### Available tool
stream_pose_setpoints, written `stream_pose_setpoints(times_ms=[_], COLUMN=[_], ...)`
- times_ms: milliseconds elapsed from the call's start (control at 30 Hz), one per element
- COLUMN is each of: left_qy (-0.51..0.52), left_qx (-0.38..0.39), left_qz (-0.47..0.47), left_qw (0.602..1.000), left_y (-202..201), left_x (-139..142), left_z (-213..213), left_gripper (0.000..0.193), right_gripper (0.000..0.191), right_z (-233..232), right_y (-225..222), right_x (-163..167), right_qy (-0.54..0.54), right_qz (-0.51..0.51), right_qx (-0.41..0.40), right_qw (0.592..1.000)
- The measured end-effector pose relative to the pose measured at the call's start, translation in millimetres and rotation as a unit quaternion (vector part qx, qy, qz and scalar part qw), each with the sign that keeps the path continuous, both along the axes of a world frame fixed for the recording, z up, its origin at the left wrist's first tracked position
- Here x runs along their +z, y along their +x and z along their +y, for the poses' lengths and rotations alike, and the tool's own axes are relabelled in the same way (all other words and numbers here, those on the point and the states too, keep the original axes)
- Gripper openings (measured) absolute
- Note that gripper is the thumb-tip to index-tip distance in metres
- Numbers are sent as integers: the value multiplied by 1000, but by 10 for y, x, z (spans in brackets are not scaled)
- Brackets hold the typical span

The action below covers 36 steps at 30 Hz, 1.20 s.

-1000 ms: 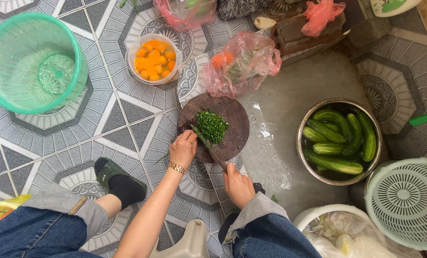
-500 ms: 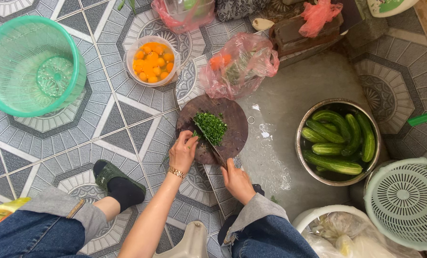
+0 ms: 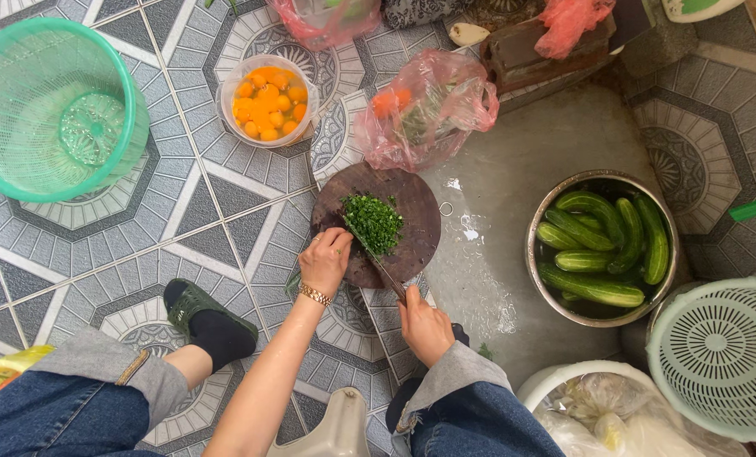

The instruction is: The person rinses scallions and a knife at a floor-level tap, then chops the scallions on a small round wooden board on the floor. They gather the chopped scallions, transfer them into a bowl of chopped ingredients, carry the bowl across the room, and set it down near a standing fan.

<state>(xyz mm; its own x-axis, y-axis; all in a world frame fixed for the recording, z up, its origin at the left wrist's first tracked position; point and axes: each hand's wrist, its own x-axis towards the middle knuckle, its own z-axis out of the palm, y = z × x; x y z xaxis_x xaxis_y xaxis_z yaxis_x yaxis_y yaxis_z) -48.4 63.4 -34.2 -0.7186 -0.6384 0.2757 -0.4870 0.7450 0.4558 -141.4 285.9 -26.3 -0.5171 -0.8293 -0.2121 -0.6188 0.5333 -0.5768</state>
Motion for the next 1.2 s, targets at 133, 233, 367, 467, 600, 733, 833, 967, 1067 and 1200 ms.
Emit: stream_pose_setpoints(times_ms=[133, 233, 367, 467, 600, 733, 833, 967, 1067, 1200], left_qy=[11, 20, 31, 40, 55, 58, 31, 43, 41, 47], left_qx=[-2, -9, -18, -26, -23, -30, -20, -19, -18, -22], left_qz=[5, 8, 5, 0, 0, -5, -34, -40, -13, 32], left_qw=[1000, 1000, 999, 999, 998, 998, 999, 998, 999, 998], left_y=[-13, -32, -76, -84, -40, 3, -10, -27, 22, 78], left_x=[-11, -31, -104, -125, -51, -1, -33, -39, 29, 76], left_z=[3, -47, -89, -83, -80, -59, -35, -21, 4, 28], left_gripper=[14, 16, 15, 15, 14, 18, 17, 16, 13, 19], right_gripper=[23, 24, 25, 25, 23, 26, 24, 26, 25, 25], right_z=[-175, -188, -34, -49, -231, -168, -15, -46, -179, -226], right_y=[-4, -35, 0, 32, 14, -43, -36, 33, 46, -33], right_x=[-78, -73, -55, -118, -180, -84, -35, -160, -276, -244], right_qy=[25, 16, 10, 6, 13, 15, -33, 26, 25, 12], right_qz=[11, -7, 10, 33, 26, 1, 23, 21, 28, -8], right_qx=[-4, 2, 3, 1, -11, -11, 16, 7, 4, -3], right_qw=[1000, 1000, 1000, 999, 1000, 1000, 999, 999, 999, 1000])
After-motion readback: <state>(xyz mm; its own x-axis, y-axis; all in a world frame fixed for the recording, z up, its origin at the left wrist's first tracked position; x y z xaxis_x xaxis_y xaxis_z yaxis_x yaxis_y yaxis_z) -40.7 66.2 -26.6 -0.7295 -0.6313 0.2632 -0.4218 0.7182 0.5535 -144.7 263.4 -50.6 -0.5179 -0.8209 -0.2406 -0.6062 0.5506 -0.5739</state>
